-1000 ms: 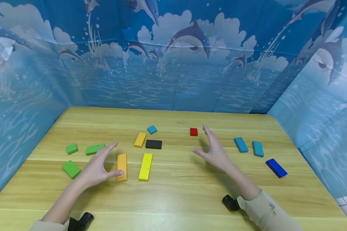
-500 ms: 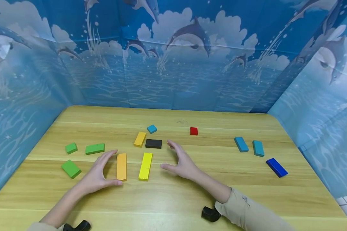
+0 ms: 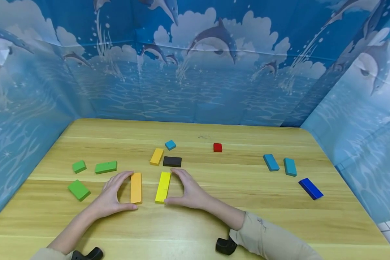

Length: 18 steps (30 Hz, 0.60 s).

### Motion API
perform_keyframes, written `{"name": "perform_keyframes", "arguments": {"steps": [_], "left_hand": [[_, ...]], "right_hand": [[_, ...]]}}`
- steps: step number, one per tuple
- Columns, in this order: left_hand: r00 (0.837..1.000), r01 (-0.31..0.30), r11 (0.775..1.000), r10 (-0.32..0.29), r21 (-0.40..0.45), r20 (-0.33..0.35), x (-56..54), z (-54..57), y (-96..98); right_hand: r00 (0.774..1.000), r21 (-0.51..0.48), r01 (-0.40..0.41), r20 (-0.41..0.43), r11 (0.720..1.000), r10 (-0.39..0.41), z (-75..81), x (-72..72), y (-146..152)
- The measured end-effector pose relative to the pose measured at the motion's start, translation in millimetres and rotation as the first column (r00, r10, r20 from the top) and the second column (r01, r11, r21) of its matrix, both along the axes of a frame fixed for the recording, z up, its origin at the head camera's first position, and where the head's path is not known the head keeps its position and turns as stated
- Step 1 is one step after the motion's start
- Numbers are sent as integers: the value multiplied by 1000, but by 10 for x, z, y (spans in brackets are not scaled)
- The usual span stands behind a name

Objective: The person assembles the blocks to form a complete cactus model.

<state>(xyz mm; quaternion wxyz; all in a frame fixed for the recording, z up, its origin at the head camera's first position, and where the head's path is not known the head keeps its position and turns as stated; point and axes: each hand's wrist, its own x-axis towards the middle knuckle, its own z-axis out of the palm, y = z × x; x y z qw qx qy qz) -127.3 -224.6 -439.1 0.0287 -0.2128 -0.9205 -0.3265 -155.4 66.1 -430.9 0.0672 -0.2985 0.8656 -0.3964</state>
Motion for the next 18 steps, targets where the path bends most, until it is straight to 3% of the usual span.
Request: {"name": "perform_keyframes", "arguments": {"steps": [11, 18], "left_hand": [[999, 34, 999, -34, -1, -2, -9, 4, -8], [999, 32, 999, -32, -2, -4, -11, 1, -12]], "right_hand": [[998, 119, -1, -66, 993, 9, 7, 29, -107], [997, 114, 19, -71, 993, -11, 17, 33, -119]]}}
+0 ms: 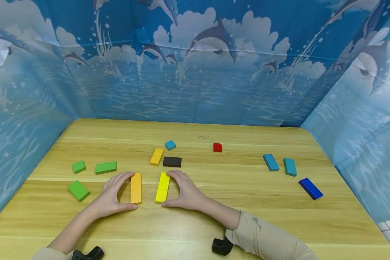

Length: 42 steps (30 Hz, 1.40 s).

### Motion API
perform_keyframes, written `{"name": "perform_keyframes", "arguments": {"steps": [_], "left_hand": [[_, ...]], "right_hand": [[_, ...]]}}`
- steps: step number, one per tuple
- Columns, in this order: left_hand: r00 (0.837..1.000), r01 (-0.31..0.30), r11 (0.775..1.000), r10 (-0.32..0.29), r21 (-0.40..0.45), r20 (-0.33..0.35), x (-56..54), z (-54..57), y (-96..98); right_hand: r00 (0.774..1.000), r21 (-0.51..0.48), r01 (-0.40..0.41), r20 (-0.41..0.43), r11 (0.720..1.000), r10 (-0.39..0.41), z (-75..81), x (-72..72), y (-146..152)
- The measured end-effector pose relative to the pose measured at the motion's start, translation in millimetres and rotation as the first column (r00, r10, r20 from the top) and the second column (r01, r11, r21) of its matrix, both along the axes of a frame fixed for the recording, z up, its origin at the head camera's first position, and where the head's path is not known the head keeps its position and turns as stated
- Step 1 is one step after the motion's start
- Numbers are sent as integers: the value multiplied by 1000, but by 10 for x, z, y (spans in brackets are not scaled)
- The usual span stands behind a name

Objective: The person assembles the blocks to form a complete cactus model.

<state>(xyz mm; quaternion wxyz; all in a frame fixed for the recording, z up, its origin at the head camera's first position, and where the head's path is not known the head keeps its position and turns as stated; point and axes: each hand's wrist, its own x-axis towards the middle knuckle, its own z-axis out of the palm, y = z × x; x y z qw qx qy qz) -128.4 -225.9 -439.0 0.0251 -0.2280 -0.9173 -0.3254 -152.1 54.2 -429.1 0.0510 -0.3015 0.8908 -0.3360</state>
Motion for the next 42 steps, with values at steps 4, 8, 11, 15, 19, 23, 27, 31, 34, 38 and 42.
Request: {"name": "perform_keyframes", "arguments": {"steps": [4, 8, 11, 15, 19, 23, 27, 31, 34, 38, 42], "left_hand": [[1000, -4, 1000, 4, 1, -5, 1, 1, 7], [1000, -7, 1000, 7, 2, -3, 4, 4, 13], [1000, -8, 1000, 8, 0, 3, 5, 5, 17], [1000, -5, 1000, 5, -3, 5, 1, 7, 24], [1000, -3, 1000, 3, -6, 8, -1, 12, 30], [1000, -7, 1000, 7, -6, 15, 0, 12, 30], [1000, -13, 1000, 13, -8, 18, 1, 7, 26], [1000, -13, 1000, 13, -6, 13, 0, 2, 20], [1000, -10, 1000, 10, -8, 11, -2, -2, 17], [1000, -9, 1000, 9, -10, 11, -5, -4, 13], [1000, -8, 1000, 9, -9, 11, -4, 2, 15]], "right_hand": [[1000, -38, 0, 6, 999, 1, -8, -11, -1], [1000, -87, 2, 11, 996, -1, -4, -23, 36], [999, -113, 14, 34, 993, -11, 31, -16, 128], [998, -146, 27, 53, 989, -19, 95, 13, 332], [1000, -168, 10, 31, 986, -5, 131, 77, 582], [1000, -172, -11, 11, 985, 13, 126, 178, 825], [1000, -172, -16, 13, 985, 18, 90, 287, 1025], [1000, -137, -16, -2, 990, 16, 38, 400, 1172], [1000, -109, -12, -16, 994, 11, -2, 479, 1260], [1000, -99, -8, -14, 995, 7, -33, 559, 1349], [1000, -106, -7, -13, 994, 5, 2, 619, 1383]]}}
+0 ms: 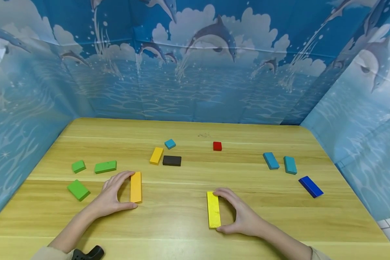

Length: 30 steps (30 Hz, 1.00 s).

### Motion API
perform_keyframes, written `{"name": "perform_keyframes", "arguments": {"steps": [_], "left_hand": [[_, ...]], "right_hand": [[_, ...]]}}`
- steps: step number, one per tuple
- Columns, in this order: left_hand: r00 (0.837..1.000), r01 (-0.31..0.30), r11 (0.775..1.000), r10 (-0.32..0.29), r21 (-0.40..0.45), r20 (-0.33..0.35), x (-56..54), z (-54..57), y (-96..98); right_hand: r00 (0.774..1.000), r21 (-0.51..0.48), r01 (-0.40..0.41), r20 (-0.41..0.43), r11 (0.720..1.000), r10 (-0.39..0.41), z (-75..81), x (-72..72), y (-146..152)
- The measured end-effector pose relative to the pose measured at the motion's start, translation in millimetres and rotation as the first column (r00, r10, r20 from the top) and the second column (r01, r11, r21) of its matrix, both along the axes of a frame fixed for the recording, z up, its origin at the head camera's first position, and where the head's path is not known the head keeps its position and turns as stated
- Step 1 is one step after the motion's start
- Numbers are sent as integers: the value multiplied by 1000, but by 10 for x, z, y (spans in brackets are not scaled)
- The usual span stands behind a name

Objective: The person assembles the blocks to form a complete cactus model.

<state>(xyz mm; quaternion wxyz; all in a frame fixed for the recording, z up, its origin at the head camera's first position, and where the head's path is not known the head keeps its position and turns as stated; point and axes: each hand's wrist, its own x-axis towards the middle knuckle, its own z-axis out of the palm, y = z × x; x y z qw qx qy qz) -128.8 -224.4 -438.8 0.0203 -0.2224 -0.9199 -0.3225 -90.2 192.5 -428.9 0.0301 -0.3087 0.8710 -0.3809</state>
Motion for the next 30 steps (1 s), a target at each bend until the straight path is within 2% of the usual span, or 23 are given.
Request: {"name": "perform_keyframes", "arguments": {"steps": [5, 7, 14, 24, 30], "left_hand": [[1000, 0, 1000, 0, -4, 1, -1, 1, 6], [1000, 1, 1000, -1, -3, 0, -5, -6, 5], [1000, -2, 1000, 2, 0, -1, -2, -3, 9], [999, -17, 1000, 17, 12, -27, -3, -29, 26], [999, -53, 997, 53, 51, -6, -11, -19, 57]], "right_hand": [[1000, 20, -10, -16, 1000, 10, -14, 40, 36], [999, 23, -27, -24, 999, 27, -66, 45, 62], [997, 41, -67, -36, 997, 68, -59, 82, 66], [996, 65, -86, 2, 994, 86, -57, 100, 72], [993, 72, -97, -58, 993, 101, -61, 96, 62]]}}
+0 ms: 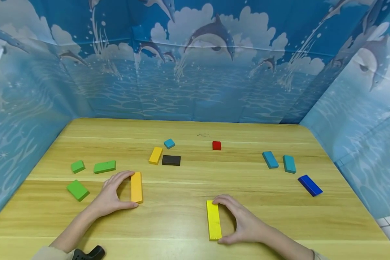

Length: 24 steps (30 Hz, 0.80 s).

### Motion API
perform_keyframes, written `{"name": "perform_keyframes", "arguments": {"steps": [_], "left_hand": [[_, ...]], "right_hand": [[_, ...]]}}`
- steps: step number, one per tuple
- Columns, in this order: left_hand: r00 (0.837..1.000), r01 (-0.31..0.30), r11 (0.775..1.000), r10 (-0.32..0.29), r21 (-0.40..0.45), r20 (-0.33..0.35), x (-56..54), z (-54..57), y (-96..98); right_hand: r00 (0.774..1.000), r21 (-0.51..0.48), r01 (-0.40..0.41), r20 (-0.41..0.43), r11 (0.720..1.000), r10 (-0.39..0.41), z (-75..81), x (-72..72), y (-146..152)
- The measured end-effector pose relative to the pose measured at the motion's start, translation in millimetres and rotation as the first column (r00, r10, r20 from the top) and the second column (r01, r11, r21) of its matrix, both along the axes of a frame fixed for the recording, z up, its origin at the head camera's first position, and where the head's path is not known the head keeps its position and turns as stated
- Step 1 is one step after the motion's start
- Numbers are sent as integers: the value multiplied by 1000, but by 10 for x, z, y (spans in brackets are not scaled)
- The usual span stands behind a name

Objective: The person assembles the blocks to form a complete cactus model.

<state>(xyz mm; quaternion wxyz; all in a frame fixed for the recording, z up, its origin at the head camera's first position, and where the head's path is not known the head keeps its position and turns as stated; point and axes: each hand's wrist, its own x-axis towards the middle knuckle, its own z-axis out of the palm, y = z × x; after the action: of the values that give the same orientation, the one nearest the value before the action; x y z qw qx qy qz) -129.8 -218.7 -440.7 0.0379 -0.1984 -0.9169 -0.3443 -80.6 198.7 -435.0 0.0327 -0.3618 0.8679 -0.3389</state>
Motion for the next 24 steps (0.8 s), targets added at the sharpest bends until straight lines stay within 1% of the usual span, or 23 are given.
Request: {"name": "perform_keyframes", "arguments": {"steps": [3, 6, 11, 13, 15, 20, 24], "left_hand": [[1000, 2, 999, -2, 37, 14, -8, 19, 62], [1000, 13, 997, -14, 82, 12, -32, 42, 170], [999, 46, 990, -45, 132, -11, -115, 108, 444], [998, 66, 988, -64, 141, -14, -154, 130, 576], [997, 83, 986, -82, 141, -13, -190, 136, 710], [991, 132, 981, -131, 140, -13, -271, 106, 1045], [986, 167, 978, -167, 123, -8, -323, 80, 1305]], "right_hand": [[1000, -3, -8, -19, 1000, 8, -3, 0, -3], [999, -3, -16, -35, 1000, 16, -5, 2, -5], [1000, -6, -7, -5, 1000, 7, -11, -3, -2], [1000, -4, -4, 7, 1000, 4, -13, -5, 1], [1000, 0, -10, 2, 1000, 10, -13, -5, 3], [1000, 7, -6, 22, 1000, 6, -11, -6, 6], [999, 16, 5, 44, 1000, -6, -5, -10, 7]]}}
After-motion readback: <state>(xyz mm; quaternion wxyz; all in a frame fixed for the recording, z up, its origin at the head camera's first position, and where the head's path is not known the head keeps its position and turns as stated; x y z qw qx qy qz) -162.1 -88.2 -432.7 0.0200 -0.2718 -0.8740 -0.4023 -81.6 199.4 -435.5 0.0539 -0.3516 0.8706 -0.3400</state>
